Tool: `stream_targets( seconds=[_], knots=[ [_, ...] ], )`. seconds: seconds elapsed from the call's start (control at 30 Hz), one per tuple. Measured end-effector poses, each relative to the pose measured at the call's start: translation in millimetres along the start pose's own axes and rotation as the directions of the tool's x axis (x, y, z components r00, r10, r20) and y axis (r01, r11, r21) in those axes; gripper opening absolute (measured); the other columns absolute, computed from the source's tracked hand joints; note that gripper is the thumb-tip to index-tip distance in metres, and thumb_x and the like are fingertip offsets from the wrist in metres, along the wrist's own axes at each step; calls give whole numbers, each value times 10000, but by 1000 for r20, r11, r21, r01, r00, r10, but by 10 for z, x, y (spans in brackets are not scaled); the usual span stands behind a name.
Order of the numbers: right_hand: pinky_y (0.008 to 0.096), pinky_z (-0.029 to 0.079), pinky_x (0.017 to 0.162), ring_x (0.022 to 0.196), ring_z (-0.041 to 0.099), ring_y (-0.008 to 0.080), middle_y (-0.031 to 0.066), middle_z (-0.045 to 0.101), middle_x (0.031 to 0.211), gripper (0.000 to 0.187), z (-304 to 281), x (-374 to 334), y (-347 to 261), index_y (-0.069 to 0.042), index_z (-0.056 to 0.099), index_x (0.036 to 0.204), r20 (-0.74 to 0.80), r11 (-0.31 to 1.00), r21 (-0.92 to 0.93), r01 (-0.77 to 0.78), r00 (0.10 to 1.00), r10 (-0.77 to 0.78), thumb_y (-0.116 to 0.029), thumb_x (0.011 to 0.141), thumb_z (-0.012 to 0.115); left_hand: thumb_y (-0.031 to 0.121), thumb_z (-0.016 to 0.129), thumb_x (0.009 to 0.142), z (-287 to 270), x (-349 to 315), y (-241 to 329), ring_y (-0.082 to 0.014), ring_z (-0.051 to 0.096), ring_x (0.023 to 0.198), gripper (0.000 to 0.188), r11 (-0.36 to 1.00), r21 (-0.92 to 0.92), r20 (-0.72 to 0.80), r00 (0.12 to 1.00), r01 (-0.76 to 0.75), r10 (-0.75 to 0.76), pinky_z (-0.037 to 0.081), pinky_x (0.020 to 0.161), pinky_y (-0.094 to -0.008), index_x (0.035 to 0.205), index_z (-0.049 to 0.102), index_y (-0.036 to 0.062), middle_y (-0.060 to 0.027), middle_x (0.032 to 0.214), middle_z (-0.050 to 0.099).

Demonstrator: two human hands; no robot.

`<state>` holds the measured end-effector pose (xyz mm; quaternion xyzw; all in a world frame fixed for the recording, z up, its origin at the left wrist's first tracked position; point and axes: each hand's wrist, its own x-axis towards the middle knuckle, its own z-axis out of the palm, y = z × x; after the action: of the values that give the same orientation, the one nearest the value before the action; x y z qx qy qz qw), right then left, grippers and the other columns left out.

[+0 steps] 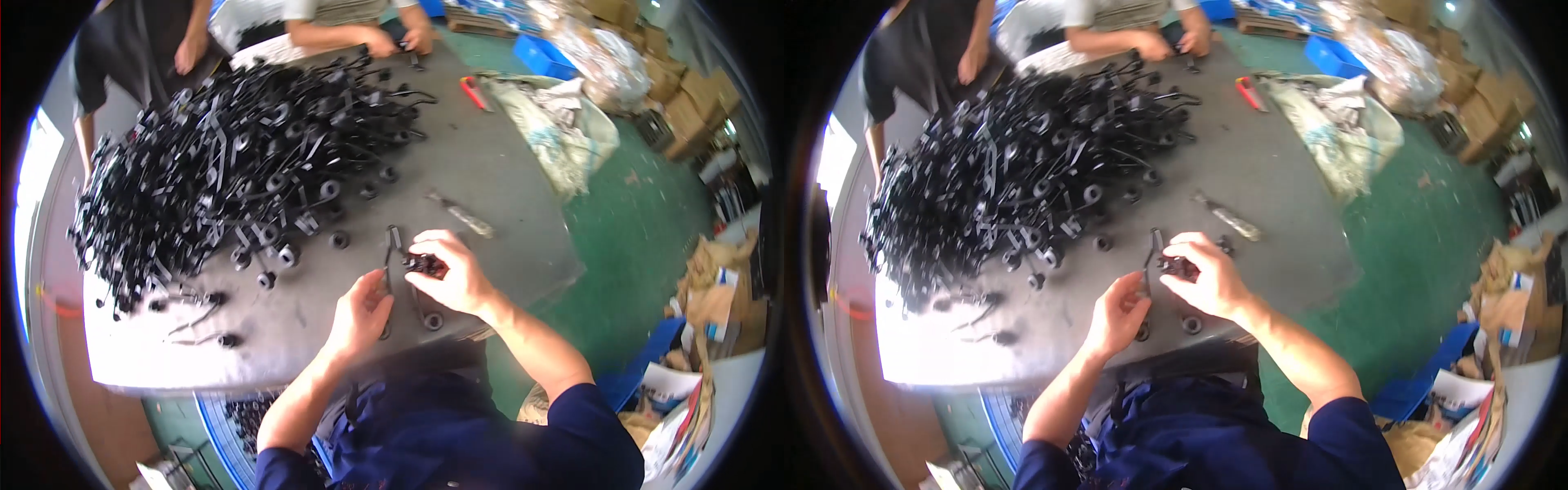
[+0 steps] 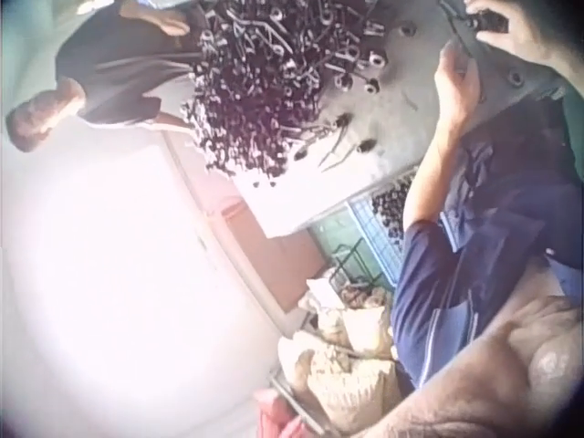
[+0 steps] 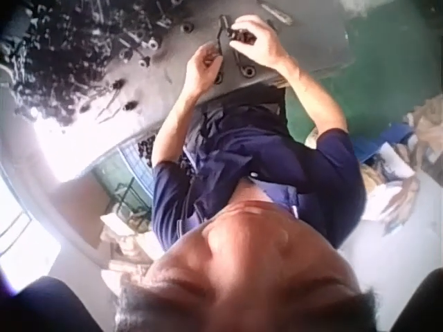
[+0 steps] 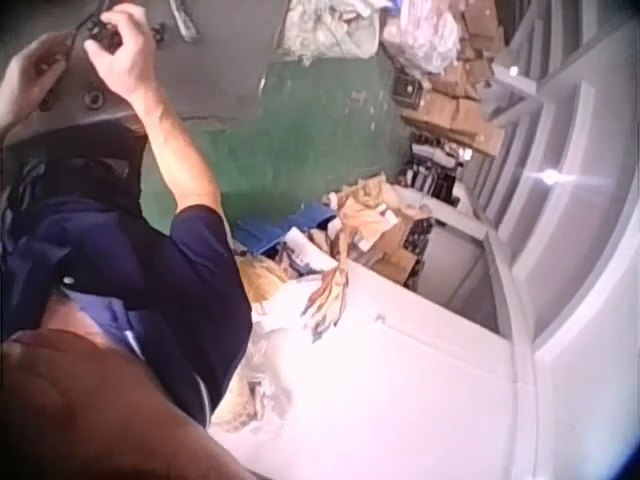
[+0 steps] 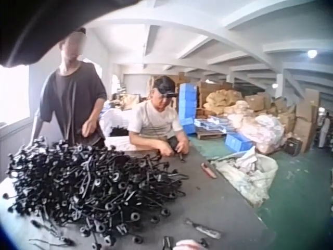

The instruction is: Assembling small black plastic components into finished parts at a workshop table.

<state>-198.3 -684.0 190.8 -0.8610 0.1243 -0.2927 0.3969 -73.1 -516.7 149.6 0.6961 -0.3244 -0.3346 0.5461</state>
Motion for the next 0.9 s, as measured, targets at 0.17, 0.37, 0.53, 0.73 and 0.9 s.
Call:
stream_targets(
  seconds=[0.17,0.37,0.53,0.73,0.9],
  knots=[
    [292,548,714,956,623,210,112,586,1165,407,140,26,27,-53,628,1063,18,996,-44,77,997,-76,-11,704,816,117,600,947,-188,80,183,-153,656,784,309,957,-287,-86,993,52,-80,543,723,-265,1195,559,-63,-118,949,685],
    [343,558,761,958,651,293,135,575,1194,399,191,29,-65,-74,615,1069,83,986,-110,130,989,-121,-19,708,776,194,563,981,-169,207,321,-174,656,901,339,858,-447,150,967,253,-207,560,807,-305,1205,564,-61,-144,1046,663],
    [358,556,772,948,653,306,142,578,1194,416,169,78,-62,-62,603,1092,99,980,-30,195,977,-191,-20,713,771,167,561,978,-181,282,281,-172,663,904,285,901,-398,104,984,172,-142,562,827,-313,1148,615,-56,-134,1021,673],
    [299,555,759,915,652,208,149,565,1207,407,236,92,-89,-34,624,1080,57,993,-49,105,993,-102,26,710,782,154,555,980,-176,296,256,-181,669,923,273,869,-481,81,993,118,-90,560,843,-310,1134,621,-61,-130,1021,675],
    [350,563,734,891,678,273,135,595,1148,404,318,106,-92,-61,605,1082,64,994,-55,91,994,-88,-48,717,778,119,621,939,-187,312,293,-165,666,892,247,913,-400,6,996,85,-90,565,798,-289,1105,628,-64,-127,991,685]
  ],
)
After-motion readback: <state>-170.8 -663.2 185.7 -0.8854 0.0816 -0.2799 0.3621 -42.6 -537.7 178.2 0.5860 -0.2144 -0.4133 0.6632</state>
